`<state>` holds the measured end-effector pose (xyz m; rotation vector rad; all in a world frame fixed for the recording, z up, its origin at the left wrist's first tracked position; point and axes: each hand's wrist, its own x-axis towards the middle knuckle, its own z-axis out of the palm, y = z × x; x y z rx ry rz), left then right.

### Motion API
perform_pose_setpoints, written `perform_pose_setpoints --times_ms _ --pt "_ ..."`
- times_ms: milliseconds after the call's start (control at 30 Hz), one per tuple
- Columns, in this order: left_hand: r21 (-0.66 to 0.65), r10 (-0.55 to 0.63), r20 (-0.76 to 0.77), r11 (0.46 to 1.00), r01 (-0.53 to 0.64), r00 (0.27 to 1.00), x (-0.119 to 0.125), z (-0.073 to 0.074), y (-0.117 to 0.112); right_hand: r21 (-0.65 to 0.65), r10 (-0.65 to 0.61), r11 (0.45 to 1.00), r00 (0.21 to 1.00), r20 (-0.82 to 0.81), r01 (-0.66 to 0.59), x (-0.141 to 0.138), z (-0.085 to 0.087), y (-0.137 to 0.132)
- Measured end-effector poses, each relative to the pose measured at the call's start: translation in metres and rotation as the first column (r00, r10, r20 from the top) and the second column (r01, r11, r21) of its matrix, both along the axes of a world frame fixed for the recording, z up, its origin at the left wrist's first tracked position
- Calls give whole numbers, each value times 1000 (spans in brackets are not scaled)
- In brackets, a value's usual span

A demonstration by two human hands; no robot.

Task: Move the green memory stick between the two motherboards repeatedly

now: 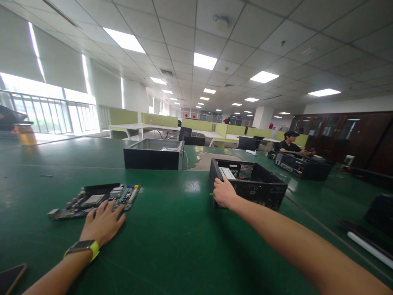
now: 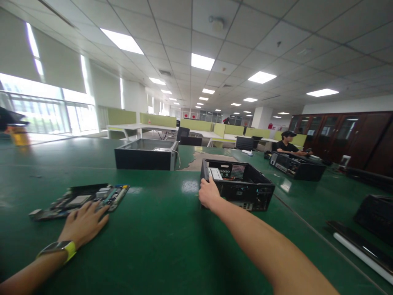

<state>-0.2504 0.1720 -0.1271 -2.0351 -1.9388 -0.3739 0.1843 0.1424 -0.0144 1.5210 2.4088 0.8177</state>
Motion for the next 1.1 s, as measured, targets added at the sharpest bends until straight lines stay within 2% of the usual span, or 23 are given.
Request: perform_pose_setpoints --times_ms 233,633,833,967,1033,1100 --pt "-3 -6 1 1000 6 1000 3 2 -4 -2 -109 994 994 2 109 28 -7 21" --pt "-6 -3 29 1000 3 1000 2 5 -6 -13 -299 954 950 -88 299 78 -7 26" --pt "-8 -7 19 1000 7 1000 0 3 -5 -83 -458 888 885 -83 451 113 -11 18" --pt "17 -28 6 999 28 1000 2 1 -3 -136 -602 795 796 -63 591 139 -18 16" --pt "35 -30 -12 999 30 999 5 2 -3 -152 -660 749 747 -78 645 141 -18 16" --pt "53 -30 -28 998 32 999 8 5 -4 -123 -668 744 730 -143 657 130 -18 16"
